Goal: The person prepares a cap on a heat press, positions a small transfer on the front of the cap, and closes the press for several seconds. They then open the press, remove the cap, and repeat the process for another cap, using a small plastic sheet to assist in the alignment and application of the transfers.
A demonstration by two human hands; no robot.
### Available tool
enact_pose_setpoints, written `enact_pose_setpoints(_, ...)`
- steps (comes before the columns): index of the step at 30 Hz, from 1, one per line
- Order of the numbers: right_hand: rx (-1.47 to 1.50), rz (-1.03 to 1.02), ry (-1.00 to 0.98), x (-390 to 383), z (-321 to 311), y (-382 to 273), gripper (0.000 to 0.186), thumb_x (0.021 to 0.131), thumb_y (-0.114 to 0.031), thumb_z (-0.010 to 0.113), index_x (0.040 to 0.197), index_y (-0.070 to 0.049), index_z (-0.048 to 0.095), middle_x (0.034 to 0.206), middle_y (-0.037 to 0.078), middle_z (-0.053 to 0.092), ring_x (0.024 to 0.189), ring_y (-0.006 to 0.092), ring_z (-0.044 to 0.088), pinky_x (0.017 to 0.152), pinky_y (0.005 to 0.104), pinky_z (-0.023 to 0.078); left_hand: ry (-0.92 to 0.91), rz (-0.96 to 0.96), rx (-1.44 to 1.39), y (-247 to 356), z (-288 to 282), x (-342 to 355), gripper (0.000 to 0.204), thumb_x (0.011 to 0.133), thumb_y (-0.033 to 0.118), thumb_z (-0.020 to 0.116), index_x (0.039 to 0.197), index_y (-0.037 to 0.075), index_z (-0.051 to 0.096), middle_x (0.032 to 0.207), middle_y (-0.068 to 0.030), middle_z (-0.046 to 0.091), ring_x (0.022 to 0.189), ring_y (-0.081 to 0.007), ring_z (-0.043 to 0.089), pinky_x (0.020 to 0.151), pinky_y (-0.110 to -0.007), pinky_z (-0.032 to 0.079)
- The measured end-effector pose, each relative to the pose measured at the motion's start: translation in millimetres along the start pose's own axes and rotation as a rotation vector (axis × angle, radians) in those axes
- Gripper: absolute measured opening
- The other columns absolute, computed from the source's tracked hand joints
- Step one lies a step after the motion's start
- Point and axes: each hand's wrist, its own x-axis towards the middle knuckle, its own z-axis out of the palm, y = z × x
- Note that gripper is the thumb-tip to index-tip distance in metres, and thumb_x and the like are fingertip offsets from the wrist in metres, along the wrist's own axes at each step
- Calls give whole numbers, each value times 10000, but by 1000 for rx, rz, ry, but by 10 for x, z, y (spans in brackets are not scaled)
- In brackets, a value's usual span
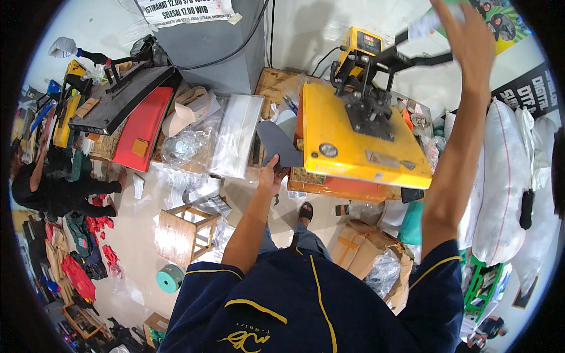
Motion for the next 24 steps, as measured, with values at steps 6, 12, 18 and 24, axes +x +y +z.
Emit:
enact_pose_setpoints(6, 84, -11, -40, -1951, -588, -586, 401, 859, -398, 761, 734, -37, 637, 753, 177, 649, 719, 384, 625, 709, 484, 462, 44, -7, 21, 37, -83, 31, 315, 972, 222, 721, 1217, 52, 622, 1109, -82, 696, 1012, -226, 677, 929, -407, 572)
enact_pose_setpoints(12, 122, 182, -765, -2927, -600, -843, 397, 828, -348, 707, 643, -4, 637, 652, 224, 623, 639, 416, 622, 595, 528, 464, 49, -5, 7, 145, -20, -17, 296, 950, 230, 744, 1186, 78, 648, 1074, -57, 703, 980, -212, 675, 877, -408, 562)
enact_pose_setpoints(18, 195, 71, -1062, -3009, -402, -705, 402, 809, -357, 719, 718, 32, 673, 722, 262, 658, 716, 474, 639, 687, 569, 487, 47, -145, 107, 321, -12, -235, 445, 985, 456, 679, 1198, 66, 661, 1094, -79, 723, 975, -222, 696, 855, -429, 562)
enact_pose_setpoints(24, 172, 169, -1387, -2698, -446, -820, 434, 771, -350, 771, 734, 68, 660, 781, 290, 663, 755, 499, 637, 687, 573, 484, -29, -47, 655, 1106, -184, -823, 408, 1023, 421, 616, 1178, 46, 668, 1076, -106, 750, 979, -195, 716, 796, -363, 557)
